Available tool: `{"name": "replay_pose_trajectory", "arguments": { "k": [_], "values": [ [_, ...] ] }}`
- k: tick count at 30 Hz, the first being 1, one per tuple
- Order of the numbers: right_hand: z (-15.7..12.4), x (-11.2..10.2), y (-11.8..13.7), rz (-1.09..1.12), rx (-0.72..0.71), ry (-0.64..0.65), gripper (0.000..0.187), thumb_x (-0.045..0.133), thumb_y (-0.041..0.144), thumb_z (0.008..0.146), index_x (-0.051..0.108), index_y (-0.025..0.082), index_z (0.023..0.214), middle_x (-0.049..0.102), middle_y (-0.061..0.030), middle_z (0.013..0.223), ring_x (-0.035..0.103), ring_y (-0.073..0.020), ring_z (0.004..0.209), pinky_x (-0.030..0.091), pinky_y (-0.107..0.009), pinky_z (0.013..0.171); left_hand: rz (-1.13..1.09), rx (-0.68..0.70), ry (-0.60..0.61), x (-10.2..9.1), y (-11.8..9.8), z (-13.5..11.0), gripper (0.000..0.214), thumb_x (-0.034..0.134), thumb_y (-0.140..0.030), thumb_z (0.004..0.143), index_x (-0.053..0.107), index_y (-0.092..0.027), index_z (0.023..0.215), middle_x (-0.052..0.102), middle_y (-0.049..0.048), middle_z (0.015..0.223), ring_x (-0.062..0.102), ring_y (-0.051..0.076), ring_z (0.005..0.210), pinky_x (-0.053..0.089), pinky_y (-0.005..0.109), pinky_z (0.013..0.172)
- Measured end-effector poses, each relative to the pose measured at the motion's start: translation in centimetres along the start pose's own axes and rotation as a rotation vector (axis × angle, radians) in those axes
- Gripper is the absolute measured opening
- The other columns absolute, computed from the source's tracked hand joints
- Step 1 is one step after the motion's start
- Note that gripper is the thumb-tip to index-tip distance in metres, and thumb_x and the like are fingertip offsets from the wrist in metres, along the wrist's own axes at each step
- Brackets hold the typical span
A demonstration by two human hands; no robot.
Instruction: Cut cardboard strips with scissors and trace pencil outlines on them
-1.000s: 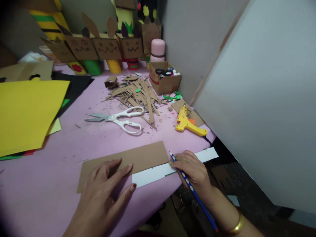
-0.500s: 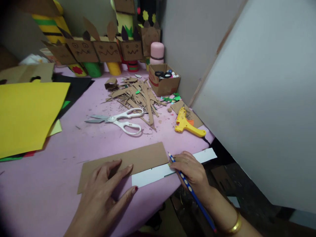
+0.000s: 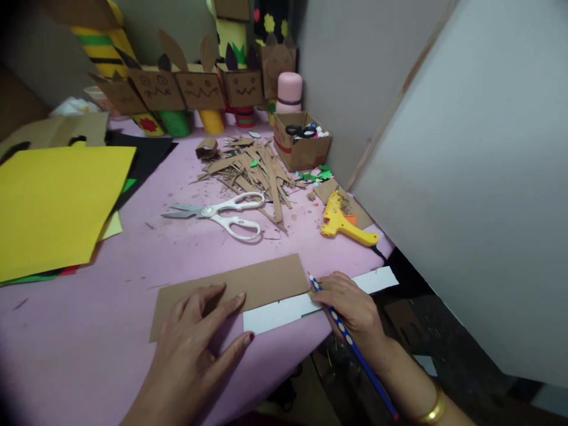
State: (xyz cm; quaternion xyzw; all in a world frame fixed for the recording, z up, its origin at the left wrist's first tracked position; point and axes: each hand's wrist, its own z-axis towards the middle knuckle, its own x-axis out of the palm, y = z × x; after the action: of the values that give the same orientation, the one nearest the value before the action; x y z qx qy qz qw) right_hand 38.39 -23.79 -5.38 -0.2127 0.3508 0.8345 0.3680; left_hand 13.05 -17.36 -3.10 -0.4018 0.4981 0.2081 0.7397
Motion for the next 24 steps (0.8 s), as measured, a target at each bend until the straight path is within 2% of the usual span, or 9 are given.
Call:
{"name": "replay_pose_trajectory", "arguments": {
  "k": [9, 18, 24],
  "values": [
    [-0.39, 0.24, -0.35, 0.048, 0.006, 0.0, 0.024, 0.056, -0.002, 0.077, 0.065, 0.017, 0.09, 0.071, -0.0094, 0.082, 0.068, -0.0212, 0.078, 0.054, -0.04, 0.076, -0.022, -0.03, 0.007, 0.25, 0.07, -0.07, 0.04, 0.058, -0.037, 0.078, 0.056, -0.022, 0.115, 0.052, 0.0109, 0.115, 0.044, 0.03, 0.106, 0.042, 0.052, 0.087],
    [0.0, 0.21, -0.15, 0.059, 0.009, 0.0, 0.025, 0.055, -0.002, 0.078, 0.063, 0.017, 0.091, 0.07, -0.0092, 0.08, 0.067, -0.0205, 0.078, 0.053, -0.04, 0.076, -0.011, -0.019, 0.024, 0.11, 0.1, -0.03, 0.04, 0.056, -0.036, 0.079, 0.057, -0.03, 0.118, 0.049, 0.0097, 0.115, 0.044, 0.031, 0.107, 0.041, 0.053, 0.087],
    [0.13, 0.3, -0.34, 0.075, 0.038, 0.004, 0.024, 0.053, -0.001, 0.079, 0.063, 0.018, 0.089, 0.07, -0.0089, 0.079, 0.067, -0.0199, 0.076, 0.053, -0.04, 0.074, 0.077, 0.053, 0.013, 0.4, 0.04, 0.14, 0.037, 0.053, -0.034, 0.082, 0.058, -0.037, 0.118, 0.046, 0.0114, 0.114, 0.043, 0.033, 0.107, 0.043, 0.054, 0.083]
  ]
}}
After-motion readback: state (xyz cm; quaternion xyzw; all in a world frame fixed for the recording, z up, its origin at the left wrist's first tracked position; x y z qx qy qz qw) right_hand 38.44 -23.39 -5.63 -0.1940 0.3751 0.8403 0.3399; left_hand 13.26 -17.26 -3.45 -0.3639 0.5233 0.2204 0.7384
